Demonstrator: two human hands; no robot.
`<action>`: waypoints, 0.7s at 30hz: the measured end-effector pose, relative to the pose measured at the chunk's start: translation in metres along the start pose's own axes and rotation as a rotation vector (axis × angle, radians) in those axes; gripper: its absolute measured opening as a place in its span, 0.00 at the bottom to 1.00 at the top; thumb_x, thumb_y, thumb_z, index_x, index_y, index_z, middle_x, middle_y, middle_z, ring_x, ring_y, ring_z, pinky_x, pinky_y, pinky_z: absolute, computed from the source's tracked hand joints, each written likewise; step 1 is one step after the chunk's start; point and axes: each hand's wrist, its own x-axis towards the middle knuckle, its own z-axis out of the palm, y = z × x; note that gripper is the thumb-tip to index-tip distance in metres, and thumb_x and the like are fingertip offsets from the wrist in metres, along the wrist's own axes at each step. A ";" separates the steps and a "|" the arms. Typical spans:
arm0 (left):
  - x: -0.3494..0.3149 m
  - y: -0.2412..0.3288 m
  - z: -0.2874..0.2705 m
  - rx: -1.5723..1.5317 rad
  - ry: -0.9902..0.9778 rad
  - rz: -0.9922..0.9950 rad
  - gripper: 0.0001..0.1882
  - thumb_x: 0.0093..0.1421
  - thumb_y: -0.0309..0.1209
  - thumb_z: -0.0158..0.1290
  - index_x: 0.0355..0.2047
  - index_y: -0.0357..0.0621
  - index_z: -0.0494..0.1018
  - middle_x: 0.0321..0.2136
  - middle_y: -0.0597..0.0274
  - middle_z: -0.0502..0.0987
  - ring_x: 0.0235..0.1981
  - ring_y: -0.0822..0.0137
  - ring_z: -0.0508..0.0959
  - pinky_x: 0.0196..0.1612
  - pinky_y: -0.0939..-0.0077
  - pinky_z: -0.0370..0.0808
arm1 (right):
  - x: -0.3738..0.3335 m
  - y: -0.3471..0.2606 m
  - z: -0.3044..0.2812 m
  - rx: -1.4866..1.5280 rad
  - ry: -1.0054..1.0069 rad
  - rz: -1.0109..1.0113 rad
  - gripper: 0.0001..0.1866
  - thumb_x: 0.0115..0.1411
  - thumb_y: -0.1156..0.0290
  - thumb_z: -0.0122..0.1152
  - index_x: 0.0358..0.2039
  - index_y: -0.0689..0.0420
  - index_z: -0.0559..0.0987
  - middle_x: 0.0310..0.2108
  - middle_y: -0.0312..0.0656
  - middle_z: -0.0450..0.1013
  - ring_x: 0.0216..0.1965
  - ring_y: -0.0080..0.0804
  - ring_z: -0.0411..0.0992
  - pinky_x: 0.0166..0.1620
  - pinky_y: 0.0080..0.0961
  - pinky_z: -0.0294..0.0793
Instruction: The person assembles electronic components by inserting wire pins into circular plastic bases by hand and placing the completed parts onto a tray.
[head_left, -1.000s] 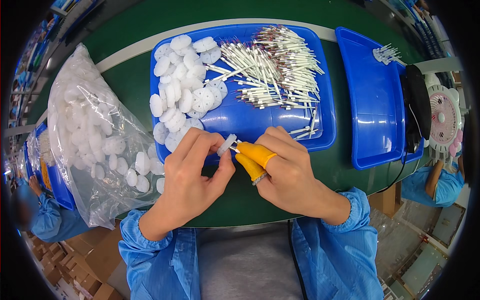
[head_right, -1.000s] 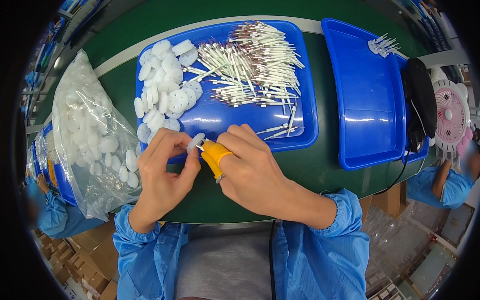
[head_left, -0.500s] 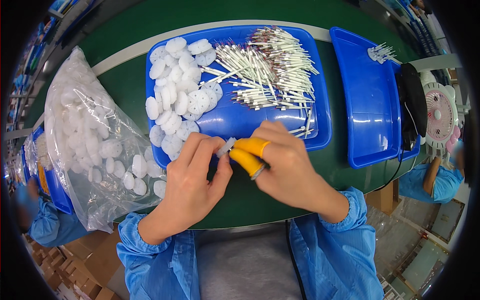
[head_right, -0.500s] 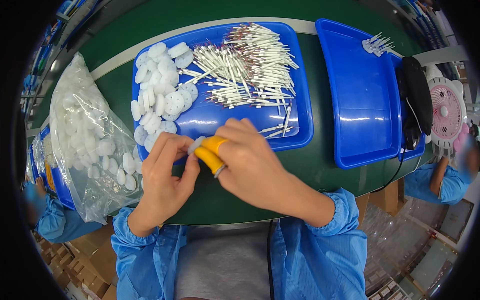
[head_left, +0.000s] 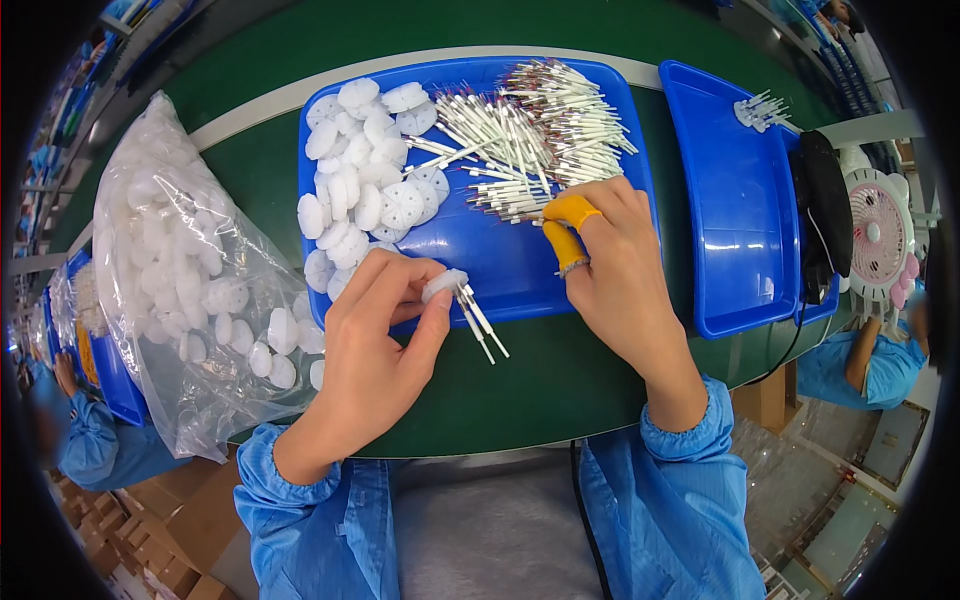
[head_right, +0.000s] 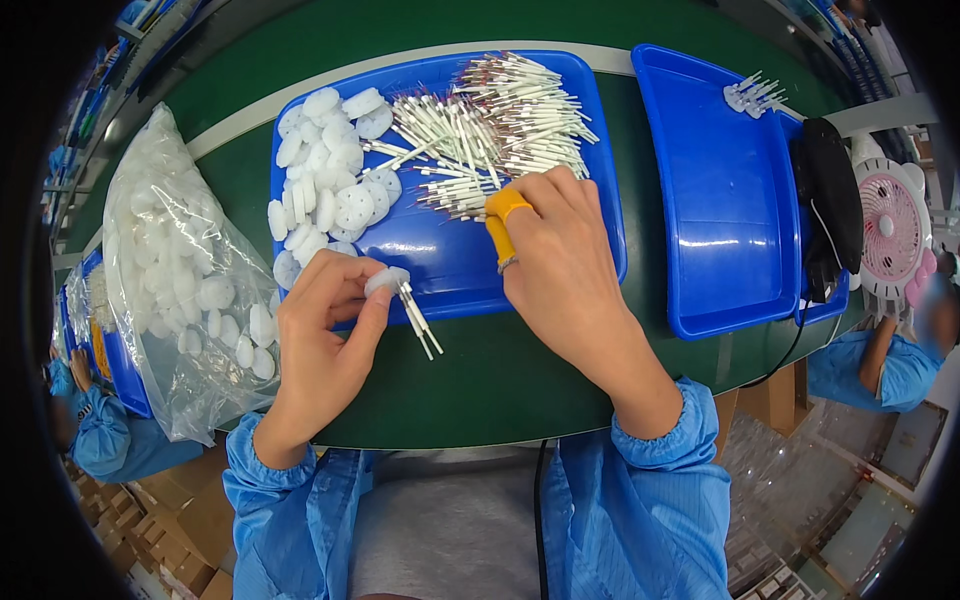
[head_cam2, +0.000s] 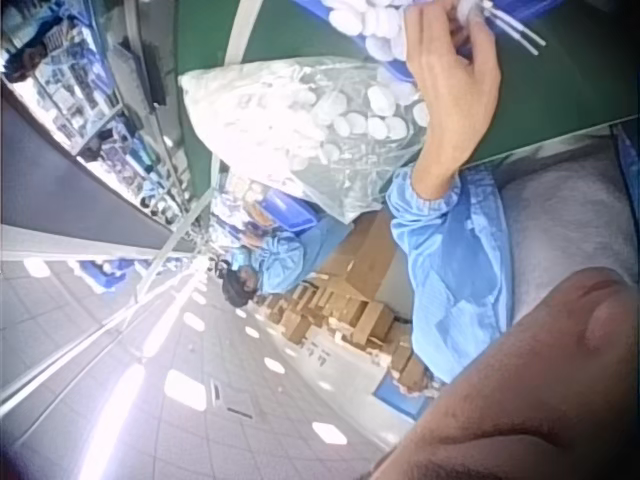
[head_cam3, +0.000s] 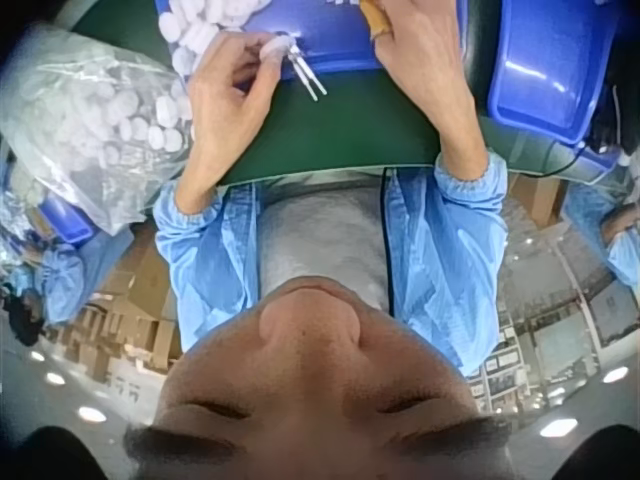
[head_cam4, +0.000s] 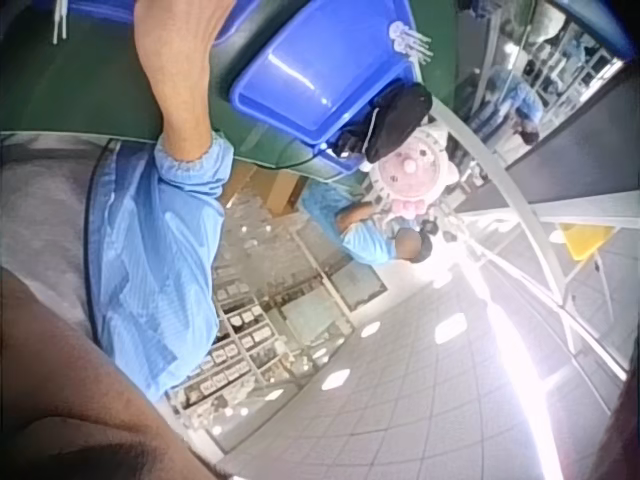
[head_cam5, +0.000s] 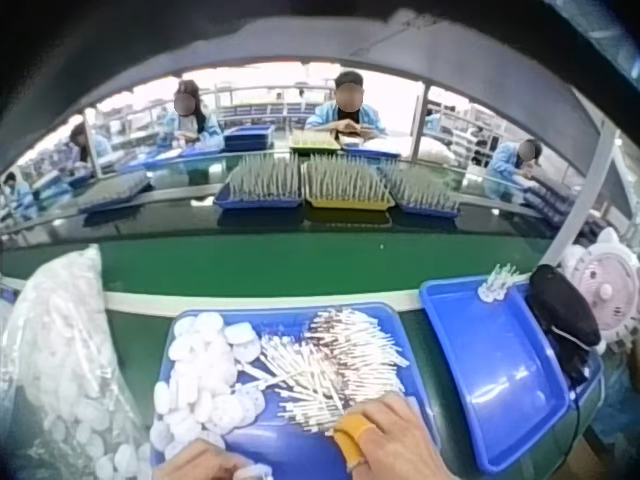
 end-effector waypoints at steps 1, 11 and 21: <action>0.000 0.000 0.000 0.001 0.003 -0.001 0.07 0.66 0.19 0.61 0.44 0.32 0.79 0.40 0.54 0.80 0.39 0.60 0.86 0.46 0.70 0.87 | -0.001 -0.003 -0.002 0.042 -0.012 -0.021 0.18 0.44 0.88 0.69 0.40 0.69 0.84 0.44 0.48 0.76 0.49 0.47 0.71 0.50 0.38 0.69; 0.001 -0.009 0.001 0.114 0.009 0.164 0.12 0.62 0.17 0.63 0.46 0.33 0.79 0.39 0.53 0.79 0.36 0.59 0.85 0.42 0.70 0.85 | -0.012 -0.031 0.000 0.409 -0.228 -0.238 0.20 0.41 0.87 0.68 0.39 0.70 0.84 0.38 0.44 0.71 0.42 0.42 0.70 0.45 0.37 0.69; -0.003 -0.013 0.004 0.166 0.035 0.177 0.11 0.60 0.18 0.66 0.41 0.35 0.76 0.35 0.54 0.78 0.32 0.59 0.85 0.37 0.72 0.84 | -0.009 -0.027 0.003 0.308 -0.191 -0.186 0.18 0.42 0.86 0.67 0.38 0.72 0.84 0.37 0.47 0.72 0.42 0.44 0.71 0.46 0.38 0.70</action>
